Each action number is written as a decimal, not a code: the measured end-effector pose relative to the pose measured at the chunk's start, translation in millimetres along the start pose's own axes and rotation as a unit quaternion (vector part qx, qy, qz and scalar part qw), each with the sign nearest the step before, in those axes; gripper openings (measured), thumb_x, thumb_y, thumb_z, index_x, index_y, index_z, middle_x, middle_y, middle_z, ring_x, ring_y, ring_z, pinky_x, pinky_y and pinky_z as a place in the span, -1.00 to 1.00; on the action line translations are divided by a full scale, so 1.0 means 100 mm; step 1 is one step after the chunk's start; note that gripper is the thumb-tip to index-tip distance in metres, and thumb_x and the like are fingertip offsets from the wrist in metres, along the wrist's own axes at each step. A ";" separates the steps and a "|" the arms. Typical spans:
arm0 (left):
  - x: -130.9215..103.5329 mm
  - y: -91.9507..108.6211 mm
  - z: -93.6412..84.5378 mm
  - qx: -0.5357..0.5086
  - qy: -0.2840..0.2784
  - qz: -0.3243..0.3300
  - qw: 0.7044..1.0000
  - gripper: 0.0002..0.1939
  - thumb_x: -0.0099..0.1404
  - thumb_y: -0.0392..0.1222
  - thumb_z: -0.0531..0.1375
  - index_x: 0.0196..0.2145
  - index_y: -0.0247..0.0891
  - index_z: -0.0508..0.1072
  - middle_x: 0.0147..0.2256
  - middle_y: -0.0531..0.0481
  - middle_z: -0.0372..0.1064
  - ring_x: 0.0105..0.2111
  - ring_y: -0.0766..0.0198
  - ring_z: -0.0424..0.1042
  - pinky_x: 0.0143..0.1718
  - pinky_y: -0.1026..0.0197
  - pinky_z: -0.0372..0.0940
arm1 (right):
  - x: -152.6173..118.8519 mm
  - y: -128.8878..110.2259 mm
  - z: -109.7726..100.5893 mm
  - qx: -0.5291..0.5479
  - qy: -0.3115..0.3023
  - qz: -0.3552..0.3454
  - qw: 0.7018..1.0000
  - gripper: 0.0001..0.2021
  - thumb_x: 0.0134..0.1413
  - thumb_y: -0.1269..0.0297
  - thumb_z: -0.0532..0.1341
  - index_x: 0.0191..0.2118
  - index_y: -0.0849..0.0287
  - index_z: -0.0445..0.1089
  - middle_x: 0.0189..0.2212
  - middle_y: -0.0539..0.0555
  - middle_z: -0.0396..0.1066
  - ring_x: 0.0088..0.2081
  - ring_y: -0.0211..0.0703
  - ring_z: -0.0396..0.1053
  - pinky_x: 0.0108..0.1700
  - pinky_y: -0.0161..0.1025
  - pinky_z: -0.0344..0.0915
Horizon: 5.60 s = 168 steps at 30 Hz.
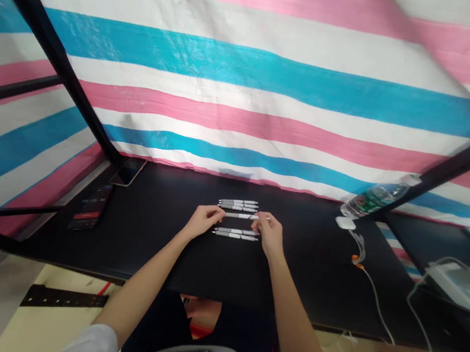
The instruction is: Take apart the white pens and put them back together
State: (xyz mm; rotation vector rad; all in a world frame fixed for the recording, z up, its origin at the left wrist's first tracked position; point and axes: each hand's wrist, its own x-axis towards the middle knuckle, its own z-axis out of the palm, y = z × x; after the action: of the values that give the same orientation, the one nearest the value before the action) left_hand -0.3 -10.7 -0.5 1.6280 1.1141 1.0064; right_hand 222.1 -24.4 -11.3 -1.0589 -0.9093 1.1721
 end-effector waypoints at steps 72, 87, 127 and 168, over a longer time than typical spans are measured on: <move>-0.04 0.15 0.10 0.076 -0.060 0.171 0.980 -0.69 0.20 -0.01 0.28 -0.16 -0.24 0.57 -0.31 -0.12 0.48 -0.23 0.17 0.39 -0.18 0.14 0.26 | -0.13 -0.20 0.05 0.298 -0.029 -0.011 0.954 -0.38 0.16 0.19 0.13 -0.70 0.16 -0.33 -0.77 -0.09 -0.25 -0.64 -0.32 -0.10 -0.34 -0.14 0.28; -0.01 0.09 0.00 0.132 -0.017 0.145 0.980 -0.76 0.29 -0.03 0.19 -0.32 -0.25 0.54 -0.40 -0.06 0.44 -0.36 0.24 0.32 -0.27 0.19 0.23 | 0.04 -0.01 0.06 0.175 -0.048 0.001 0.983 -0.87 -0.02 0.20 0.30 -0.37 0.13 0.45 -0.45 0.01 0.43 -0.34 -0.19 0.38 -0.09 -0.14 0.33; -0.04 0.03 0.05 0.272 -0.130 0.177 0.937 -0.55 0.21 0.04 0.26 0.01 -0.18 0.46 -0.13 -0.11 0.39 -0.08 0.08 0.33 0.03 0.03 0.19 | -0.05 0.07 0.01 -0.298 -0.039 -0.155 0.941 -0.76 0.09 0.26 0.04 -0.37 0.14 0.45 -0.42 0.07 0.50 -0.33 -0.11 0.46 -0.20 -0.18 0.35; 0.18 -0.13 0.05 0.316 0.103 0.073 0.940 -0.89 0.23 -0.33 0.19 -0.33 -0.21 0.52 -0.34 -0.05 0.46 -0.29 0.14 0.35 -0.19 0.10 0.27 | 0.30 0.22 -0.13 -0.428 0.059 -0.196 0.880 -0.79 0.01 0.33 0.07 -0.34 0.14 0.46 -0.40 0.11 0.46 -0.33 -0.06 0.32 -0.16 -0.10 0.30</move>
State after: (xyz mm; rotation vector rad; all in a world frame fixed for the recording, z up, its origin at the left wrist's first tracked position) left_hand 5.8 8.1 -12.0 2.1735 1.5901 0.9846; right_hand 233.8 4.7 -35.5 -1.5196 -1.5183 0.3225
